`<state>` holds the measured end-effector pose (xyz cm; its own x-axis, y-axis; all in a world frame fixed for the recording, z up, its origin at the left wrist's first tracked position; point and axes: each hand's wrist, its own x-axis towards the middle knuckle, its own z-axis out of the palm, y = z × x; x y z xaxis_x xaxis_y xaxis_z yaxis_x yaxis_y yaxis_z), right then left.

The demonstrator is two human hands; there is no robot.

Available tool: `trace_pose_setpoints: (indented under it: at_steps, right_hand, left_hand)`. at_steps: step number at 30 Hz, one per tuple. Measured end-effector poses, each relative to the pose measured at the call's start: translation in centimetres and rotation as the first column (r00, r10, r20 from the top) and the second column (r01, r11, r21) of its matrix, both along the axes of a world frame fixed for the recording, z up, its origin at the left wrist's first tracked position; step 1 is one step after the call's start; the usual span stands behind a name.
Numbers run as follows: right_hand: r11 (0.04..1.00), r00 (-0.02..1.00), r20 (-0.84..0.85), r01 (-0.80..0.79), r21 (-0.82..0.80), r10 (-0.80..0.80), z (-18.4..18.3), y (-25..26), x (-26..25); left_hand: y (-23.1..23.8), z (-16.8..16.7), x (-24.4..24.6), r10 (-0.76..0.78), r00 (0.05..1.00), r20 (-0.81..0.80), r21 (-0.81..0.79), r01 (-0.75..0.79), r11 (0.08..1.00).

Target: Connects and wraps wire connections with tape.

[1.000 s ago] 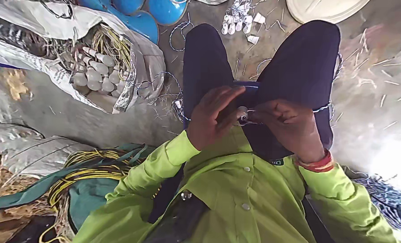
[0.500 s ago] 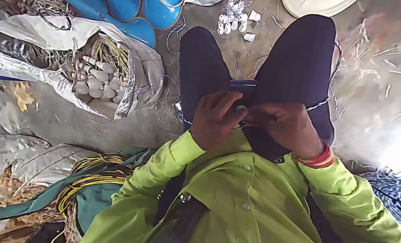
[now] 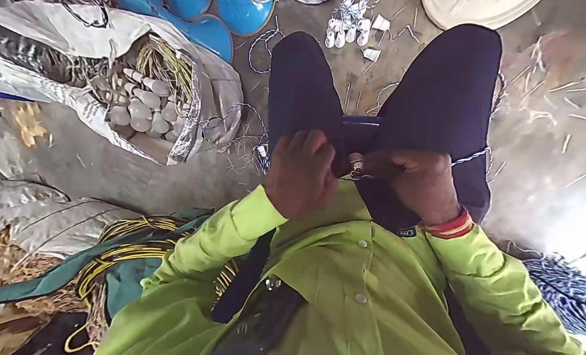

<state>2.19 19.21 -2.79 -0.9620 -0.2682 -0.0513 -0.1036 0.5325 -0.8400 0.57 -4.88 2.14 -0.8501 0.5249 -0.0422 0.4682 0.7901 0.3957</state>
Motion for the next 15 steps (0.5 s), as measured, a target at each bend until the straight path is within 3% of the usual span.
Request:
trace_pose_setpoints:
  at_steps: [5, 8, 10, 15]
  right_hand:
    - [0.950, 0.996, 0.060, 0.082, -0.300, -0.067, -0.4, 1.0, -0.3]
    - [0.931, 0.997, 0.021, 0.080, -0.357, -0.077, -0.2, 0.7, -0.3]
    - [0.946, 0.995, -0.073, 0.044, -0.323, -0.071, -0.5, 0.4, -0.2]
    - [0.995, 0.914, -0.394, -0.104, 0.015, 0.101, -1.4, -0.2, 0.2]
  left_hand:
    - [-2.5, -0.7, -0.2, 0.073, 0.996, 0.054, 0.137, -0.080, 0.987]
    - [-2.6, -3.2, 0.7, 0.008, 0.978, 0.209, 0.180, -0.046, 0.983]
    - [-2.6, -4.2, 0.9, -0.028, 0.941, 0.336, 0.190, -0.038, 0.981]
    - [-2.9, -4.2, -0.3, -0.146, 0.859, 0.490, 0.182, 0.063, 0.981]
